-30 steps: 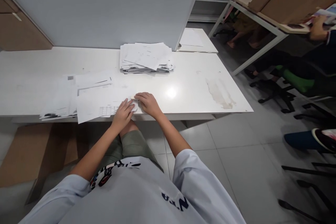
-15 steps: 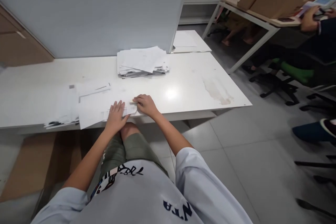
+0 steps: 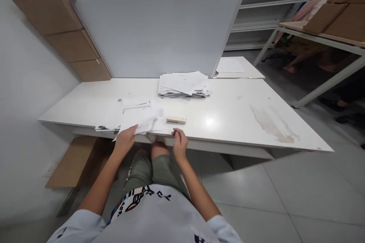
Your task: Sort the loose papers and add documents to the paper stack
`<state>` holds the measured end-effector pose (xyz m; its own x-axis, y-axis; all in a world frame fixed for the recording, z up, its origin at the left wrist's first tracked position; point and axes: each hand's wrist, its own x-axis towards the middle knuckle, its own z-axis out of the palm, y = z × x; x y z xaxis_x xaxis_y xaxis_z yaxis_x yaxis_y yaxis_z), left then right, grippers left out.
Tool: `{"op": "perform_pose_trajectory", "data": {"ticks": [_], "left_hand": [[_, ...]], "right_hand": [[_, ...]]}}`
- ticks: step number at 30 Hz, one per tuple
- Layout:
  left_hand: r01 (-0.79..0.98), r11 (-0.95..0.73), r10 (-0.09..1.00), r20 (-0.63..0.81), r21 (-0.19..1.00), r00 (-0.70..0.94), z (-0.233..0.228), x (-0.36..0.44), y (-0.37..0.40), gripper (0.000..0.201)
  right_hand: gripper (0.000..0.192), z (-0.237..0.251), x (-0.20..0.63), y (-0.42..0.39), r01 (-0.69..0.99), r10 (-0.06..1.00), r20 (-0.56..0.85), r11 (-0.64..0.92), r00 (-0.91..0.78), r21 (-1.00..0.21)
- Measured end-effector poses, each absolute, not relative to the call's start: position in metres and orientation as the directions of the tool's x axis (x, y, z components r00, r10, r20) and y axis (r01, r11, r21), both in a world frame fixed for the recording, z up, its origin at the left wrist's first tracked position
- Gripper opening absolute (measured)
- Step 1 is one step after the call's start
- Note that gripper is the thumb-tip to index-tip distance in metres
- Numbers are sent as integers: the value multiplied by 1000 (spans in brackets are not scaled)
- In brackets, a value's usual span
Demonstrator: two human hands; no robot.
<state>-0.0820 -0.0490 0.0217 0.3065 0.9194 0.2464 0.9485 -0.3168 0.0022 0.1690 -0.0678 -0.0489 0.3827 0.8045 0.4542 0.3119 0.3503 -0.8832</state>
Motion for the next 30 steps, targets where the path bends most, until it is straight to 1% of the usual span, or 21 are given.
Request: {"op": "perform_pose_trajectory", "data": {"ticks": [1,2,4,6,8,9,12,14,16,17,19,20,21,22,23,25,26,27,28,29,30], "left_hand": [[957,-290,917,289,7,276,21,-91,-52,54],[963,-270,915,313,10,253,20,-98,-55,56],[971,-238,927,301,5,225,13,-106,-61,58],[971,-238,940,249,-9,232,3,-106,-63,58],[965,-263,940,218,-26,262,-6,-102,-62,59],[960,-278,936,214,-35,279,-9,-100,-60,60],[953,-295,931,203,-67,303,-9,-99,-48,63],[945,-319,929,171,-77,328,-3,-102,-39,65],[922,-382,912,137,-65,387,4,-108,-33,65],[908,-416,899,126,-53,419,6,-112,-31,65],[886,-464,879,117,-16,462,9,-119,-33,67],[882,-472,876,118,7,468,9,-122,-36,68],[883,-469,878,128,36,461,9,-125,-40,70],[886,-459,882,151,70,446,9,-127,-45,72],[890,-440,890,192,116,415,11,-129,-50,73],[904,-348,913,310,249,266,17,-132,-57,71],[903,-269,921,364,336,139,23,-133,-57,65],[884,-173,916,400,434,-18,31,-132,-56,54],[840,-79,887,422,536,-186,41,-131,-52,41],[776,-16,830,442,630,-342,53,-128,-46,31],[710,-4,754,468,704,-461,66,-123,-37,31]], "right_hand": [[34,-53,159,-74,330,848,437,338,299,-881],[32,-55,149,-76,384,875,448,356,182,-852],[31,-55,132,-71,530,869,488,451,-79,-718],[46,-49,118,-56,653,845,478,504,-240,-565],[62,-42,107,-37,747,861,432,469,-268,-472],[64,-40,104,-29,774,869,413,453,-272,-443],[55,-40,101,-17,747,847,394,511,-355,-425],[47,-41,105,-18,661,807,422,584,-412,-471],[41,-41,111,-27,559,791,490,609,-367,-563],[38,-41,114,-33,511,799,526,594,-290,-622],[33,-40,119,-48,415,844,535,497,-31,-762],[33,-40,120,-56,352,868,483,420,112,-836],[34,-40,122,-64,268,891,395,333,224,-904],[38,-41,123,-71,164,914,283,244,290,-956],[43,-42,124,-78,51,937,164,156,309,-986],[53,-45,127,-89,-153,965,-38,3,260,-988],[57,-47,129,-93,-225,966,-107,-53,237,-973],[59,-49,132,-96,-274,960,-157,-90,231,-957],[60,-51,136,-98,-304,952,-187,-110,240,-946],[61,-53,139,-100,-315,945,-202,-115,258,-942],[61,-56,143,-102,-314,938,-203,-111,280,-943]]}}
